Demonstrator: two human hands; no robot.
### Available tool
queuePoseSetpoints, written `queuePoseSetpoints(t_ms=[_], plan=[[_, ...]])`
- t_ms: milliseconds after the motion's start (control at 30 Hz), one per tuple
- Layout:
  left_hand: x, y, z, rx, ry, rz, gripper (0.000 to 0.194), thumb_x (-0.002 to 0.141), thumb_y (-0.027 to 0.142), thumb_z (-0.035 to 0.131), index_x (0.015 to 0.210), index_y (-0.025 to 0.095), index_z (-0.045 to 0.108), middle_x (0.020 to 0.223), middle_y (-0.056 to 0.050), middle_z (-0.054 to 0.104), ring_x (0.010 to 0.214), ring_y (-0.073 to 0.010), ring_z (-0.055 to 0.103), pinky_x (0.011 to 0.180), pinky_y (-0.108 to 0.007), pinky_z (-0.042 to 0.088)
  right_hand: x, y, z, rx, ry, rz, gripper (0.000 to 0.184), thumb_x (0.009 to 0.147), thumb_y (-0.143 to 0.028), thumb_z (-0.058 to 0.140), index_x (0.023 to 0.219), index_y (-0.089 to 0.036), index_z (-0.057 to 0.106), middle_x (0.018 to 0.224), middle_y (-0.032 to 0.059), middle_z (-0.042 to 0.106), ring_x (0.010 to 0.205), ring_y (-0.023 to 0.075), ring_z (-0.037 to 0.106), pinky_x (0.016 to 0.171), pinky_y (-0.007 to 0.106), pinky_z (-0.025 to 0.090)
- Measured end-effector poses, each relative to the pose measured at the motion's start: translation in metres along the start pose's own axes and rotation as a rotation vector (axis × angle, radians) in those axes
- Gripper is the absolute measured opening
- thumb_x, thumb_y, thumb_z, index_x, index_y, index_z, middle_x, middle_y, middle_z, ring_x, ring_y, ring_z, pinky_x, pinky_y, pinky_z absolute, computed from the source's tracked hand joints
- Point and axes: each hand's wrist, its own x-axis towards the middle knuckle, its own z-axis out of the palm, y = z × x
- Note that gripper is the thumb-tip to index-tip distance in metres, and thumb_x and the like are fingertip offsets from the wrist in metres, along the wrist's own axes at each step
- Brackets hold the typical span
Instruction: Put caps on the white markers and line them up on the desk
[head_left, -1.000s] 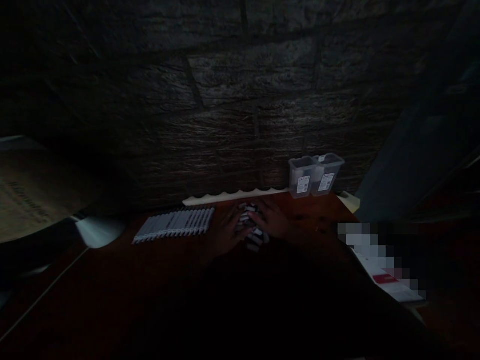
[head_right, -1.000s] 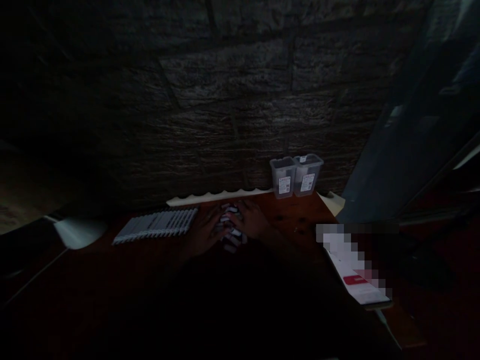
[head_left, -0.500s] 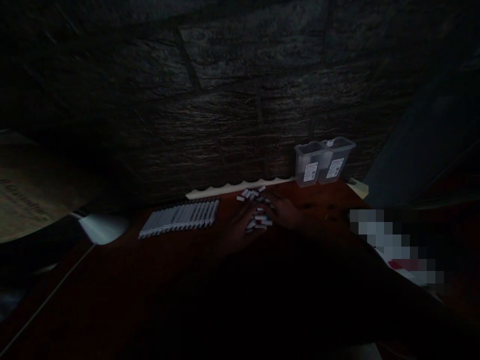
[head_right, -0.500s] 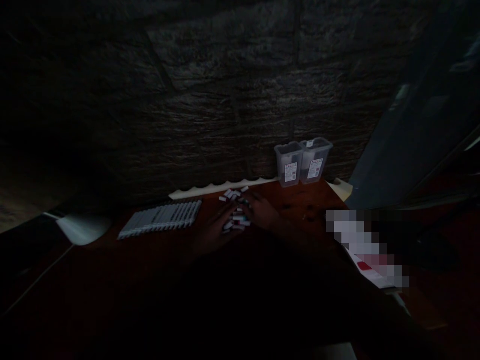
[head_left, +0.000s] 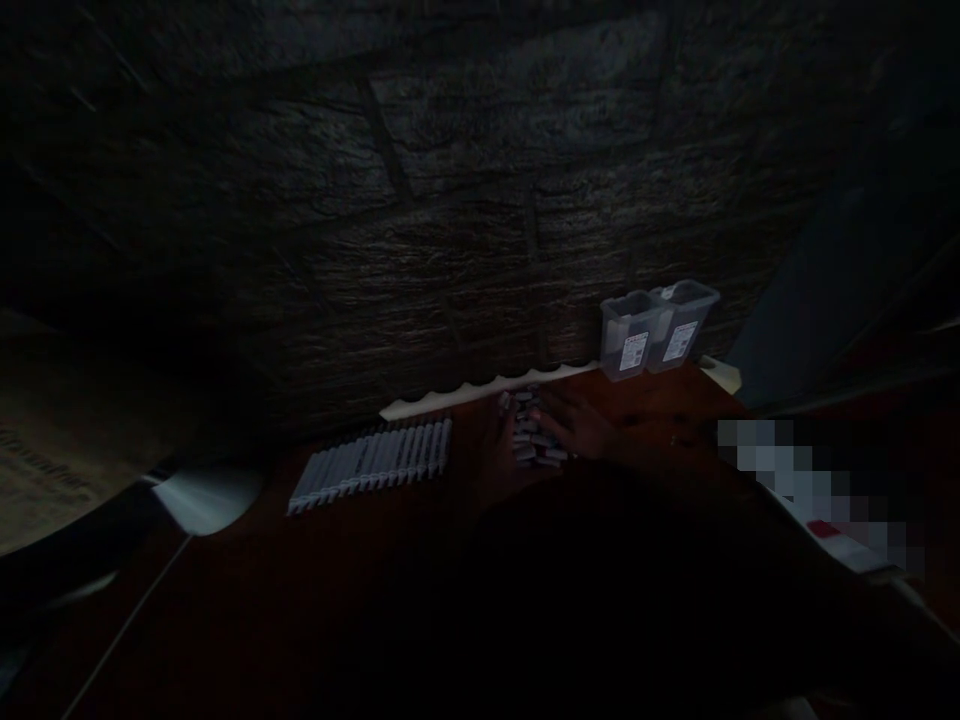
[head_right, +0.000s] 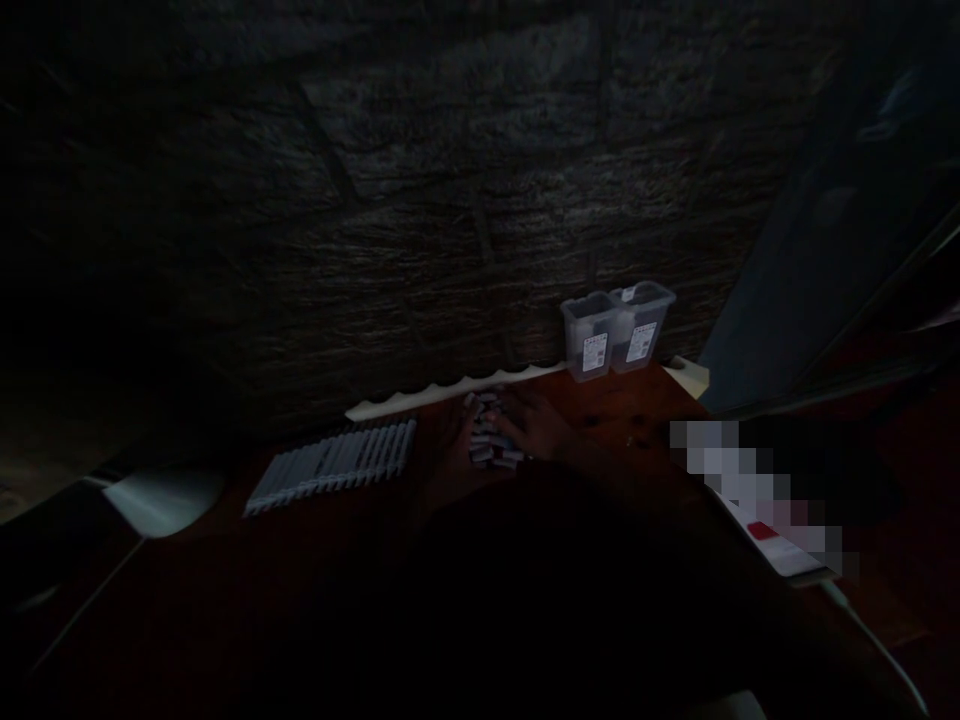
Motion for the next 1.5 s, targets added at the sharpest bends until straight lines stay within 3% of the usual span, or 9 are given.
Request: queuePoseSetpoints(t_ms=[133,300,533,667,900,1100,1233,1367,1500], plan=[[0.005,0.001,-0.004,-0.049,-0.021,0.038,0.117,0.062,0.072,0.076,0.153,0.018,0.026,0.158,-0.020,0.029,0.149,-0.0399,0.022,0.119,-0.058,0.027,-0.001,-0.003,-0.009,0.044,-0.047,-0.085,0.049,0.104,-0.048,0.028,0.128,-0.024,0.064,0.128,0.0090,0.066,0.126,0.0230,0.056,0.112,0.044,0.041],[0.005,0.011,-0.013,-0.147,0.037,0.097,0.093,0.071,0.062,0.076,0.147,0.026,0.038,0.146,-0.012,0.045,0.138,-0.0314,0.043,0.115,-0.047,0.038,-0.003,-0.004,-0.006,0.050,0.091,-0.072,0.047,0.103,-0.049,0.034,0.123,-0.019,0.064,0.127,0.0130,0.062,0.126,0.0221,0.053,0.110,0.040,0.042],[0.002,-0.001,-0.007,-0.105,0.073,0.008,0.117,0.060,0.060,0.083,0.154,0.020,0.026,0.156,-0.017,0.035,0.145,-0.0385,0.031,0.117,-0.056,0.031,0.020,0.010,0.009,-0.129,0.039,0.024,0.044,0.102,-0.048,0.037,0.131,-0.025,0.060,0.139,0.0113,0.057,0.132,0.0259,0.049,0.110,0.048,0.039],[0.002,0.000,-0.009,-0.141,0.025,0.059,0.109,0.062,0.056,0.084,0.152,0.022,0.032,0.153,-0.014,0.043,0.141,-0.0332,0.040,0.117,-0.051,0.035,0.019,0.014,0.011,-0.118,0.031,-0.034,0.043,0.101,-0.049,0.038,0.125,-0.022,0.063,0.129,0.0110,0.062,0.126,0.0240,0.053,0.109,0.045,0.041],[-0.004,0.013,-0.018,-0.133,0.079,0.002,0.112,0.061,0.054,0.086,0.153,0.023,0.031,0.158,-0.015,0.035,0.147,-0.0317,0.031,0.120,-0.050,0.030,0.015,0.018,0.013,-0.041,0.149,-0.046,0.047,0.099,-0.050,0.042,0.134,-0.023,0.056,0.145,0.0128,0.051,0.140,0.0266,0.042,0.116,0.048,0.036],[-0.008,0.009,-0.019,-0.196,0.113,0.054,0.110,0.064,0.050,0.085,0.155,0.024,0.029,0.156,-0.013,0.040,0.144,-0.0300,0.038,0.118,-0.047,0.035,0.023,0.013,0.010,-0.130,0.056,-0.029,0.046,0.099,-0.050,0.041,0.131,-0.024,0.062,0.134,0.0095,0.063,0.132,0.0242,0.052,0.113,0.045,0.039],[-0.007,0.000,-0.012,-0.251,0.077,0.141,0.089,0.074,0.050,0.078,0.149,0.024,0.039,0.151,-0.011,0.048,0.139,-0.0266,0.045,0.115,-0.045,0.039,0.025,0.011,0.007,-0.112,0.052,-0.012,0.042,0.100,-0.049,0.038,0.120,-0.025,0.067,0.124,0.0075,0.070,0.120,0.0232,0.061,0.107,0.043,0.044],[-0.008,-0.007,-0.005,-0.260,0.124,0.083,0.058,0.087,0.043,0.066,0.139,0.022,0.050,0.144,-0.011,0.055,0.133,-0.0238,0.052,0.113,-0.043,0.042,0.021,0.006,0.002,0.033,0.083,0.073,0.047,0.101,-0.049,0.032,0.115,-0.021,0.066,0.114,0.0104,0.073,0.109,0.0226,0.067,0.098,0.039,0.051],[-0.012,-0.007,-0.009,-0.253,0.134,0.073,0.053,0.093,0.039,0.057,0.143,0.026,0.047,0.146,-0.008,0.054,0.135,-0.0230,0.051,0.115,-0.045,0.040,0.015,-0.002,-0.005,0.155,0.149,0.162,0.048,0.100,-0.052,0.033,0.115,-0.019,0.064,0.119,0.0121,0.070,0.113,0.0231,0.066,0.101,0.041,0.050]])
